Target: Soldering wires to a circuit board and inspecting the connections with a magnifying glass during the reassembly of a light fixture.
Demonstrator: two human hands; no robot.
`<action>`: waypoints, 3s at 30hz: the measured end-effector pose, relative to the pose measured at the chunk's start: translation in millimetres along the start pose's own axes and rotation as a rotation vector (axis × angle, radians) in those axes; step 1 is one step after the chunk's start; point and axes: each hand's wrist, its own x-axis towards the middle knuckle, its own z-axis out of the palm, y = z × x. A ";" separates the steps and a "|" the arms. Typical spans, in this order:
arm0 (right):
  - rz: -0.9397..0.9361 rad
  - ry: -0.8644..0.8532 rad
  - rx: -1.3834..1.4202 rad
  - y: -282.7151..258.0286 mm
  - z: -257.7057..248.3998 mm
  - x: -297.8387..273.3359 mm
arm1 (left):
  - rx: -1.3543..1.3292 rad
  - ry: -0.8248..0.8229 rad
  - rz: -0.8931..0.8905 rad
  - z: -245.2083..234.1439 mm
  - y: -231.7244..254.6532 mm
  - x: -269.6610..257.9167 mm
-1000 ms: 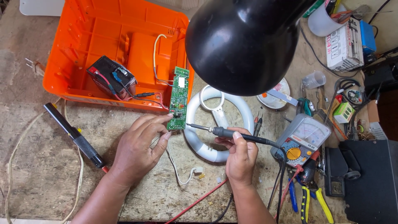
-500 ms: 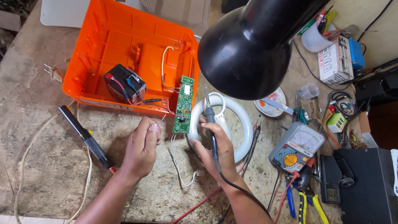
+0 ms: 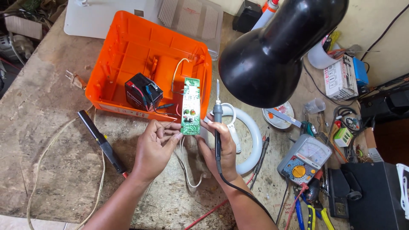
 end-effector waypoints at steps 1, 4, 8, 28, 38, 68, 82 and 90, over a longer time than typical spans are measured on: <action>0.000 0.000 0.001 2.2 0.2 3.3 | 0.001 0.000 0.000 0.7 -1.4 1.3; 0.025 -0.041 -0.005 5.9 0.3 10.1 | 0.049 0.051 0.063 2.9 -1.8 4.3; 0.071 -0.056 0.014 4.4 -1.3 10.0 | 0.238 0.077 0.246 5.8 9.6 1.7; 0.082 -0.007 -0.015 -5.5 -9.2 4.8 | 1.000 -0.016 0.543 -5.3 4.7 -7.5; 0.182 0.035 -0.080 -32.9 -49.0 -1.6 | 0.760 -0.074 0.486 1.8 24.4 -8.6; 0.434 0.229 0.306 10.3 -63.9 -33.2 | 0.637 -0.090 0.453 -0.8 29.5 -4.8; 0.476 0.215 0.294 11.7 -60.0 -33.7 | 0.654 -0.085 0.477 -2.0 25.7 -3.9; 0.438 0.241 0.324 11.3 -63.5 -35.4 | 0.668 -0.092 0.480 -1.3 28.9 -3.5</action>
